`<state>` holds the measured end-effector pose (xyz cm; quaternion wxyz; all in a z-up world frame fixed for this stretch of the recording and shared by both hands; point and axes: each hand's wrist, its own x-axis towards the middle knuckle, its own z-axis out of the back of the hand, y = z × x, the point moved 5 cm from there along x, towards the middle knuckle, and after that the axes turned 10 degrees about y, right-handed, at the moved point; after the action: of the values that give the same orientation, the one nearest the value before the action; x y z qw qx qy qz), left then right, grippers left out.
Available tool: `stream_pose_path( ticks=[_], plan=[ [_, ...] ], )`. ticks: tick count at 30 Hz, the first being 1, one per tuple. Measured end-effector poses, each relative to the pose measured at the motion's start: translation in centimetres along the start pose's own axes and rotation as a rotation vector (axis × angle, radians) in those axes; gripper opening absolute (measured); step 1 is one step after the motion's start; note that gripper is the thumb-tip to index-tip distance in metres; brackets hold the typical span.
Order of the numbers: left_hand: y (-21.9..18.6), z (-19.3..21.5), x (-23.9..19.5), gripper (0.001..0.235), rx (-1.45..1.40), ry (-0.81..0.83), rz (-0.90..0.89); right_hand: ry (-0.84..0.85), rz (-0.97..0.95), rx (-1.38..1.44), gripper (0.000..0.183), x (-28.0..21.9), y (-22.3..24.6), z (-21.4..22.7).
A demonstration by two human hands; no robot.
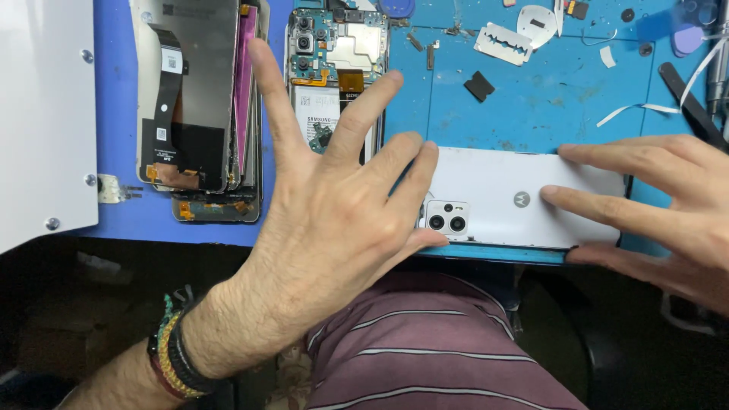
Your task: Replacing and securing the back cover of a smartphone on a technician's workbench.
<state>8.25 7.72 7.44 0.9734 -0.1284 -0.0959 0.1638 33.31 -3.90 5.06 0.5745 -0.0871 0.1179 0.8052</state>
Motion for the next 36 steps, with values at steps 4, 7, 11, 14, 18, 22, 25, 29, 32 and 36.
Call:
stream_pose_path(
  ticks=[4,7,11,14,18,22,25,29,32,36],
  plan=[
    [0.0,-0.4,0.4,0.072,0.018,0.014,-0.004,-0.024,-0.007,0.01,0.075,-0.1,0.2,0.2],
    [0.0,-0.7,0.6,0.067,0.067,0.037,-0.014,-0.002,0.009,0.006,0.073,0.0,0.0,0.0],
    [0.3,-0.9,0.8,0.065,0.089,0.05,-0.025,0.005,0.005,-0.02,0.074,-0.1,0.0,-0.3],
    [0.2,-0.9,0.6,0.067,0.099,0.039,-0.032,0.009,0.007,-0.014,0.072,-0.1,0.0,-0.2],
    [0.2,-0.7,0.7,0.074,0.137,0.028,-0.026,0.0,-0.008,0.022,0.074,0.1,0.1,0.2],
    [-0.1,1.4,1.0,0.083,0.087,0.0,-0.063,-0.034,0.022,0.079,0.072,0.2,0.4,0.9],
    [-0.2,2.0,1.3,0.076,0.01,-0.005,-0.074,-0.042,0.03,0.09,0.067,0.3,0.5,1.0],
    [-0.4,-0.2,1.9,0.069,0.049,0.036,-0.086,-0.078,0.045,0.129,0.068,0.4,0.8,1.5],
    [-0.8,-1.1,2.3,0.08,0.08,0.049,-0.093,-0.058,0.035,0.123,0.068,0.3,0.6,1.3],
    [-0.5,-1.7,2.5,0.078,0.013,0.053,-0.065,-0.036,0.028,0.089,0.068,0.2,0.4,0.9]
  ],
)
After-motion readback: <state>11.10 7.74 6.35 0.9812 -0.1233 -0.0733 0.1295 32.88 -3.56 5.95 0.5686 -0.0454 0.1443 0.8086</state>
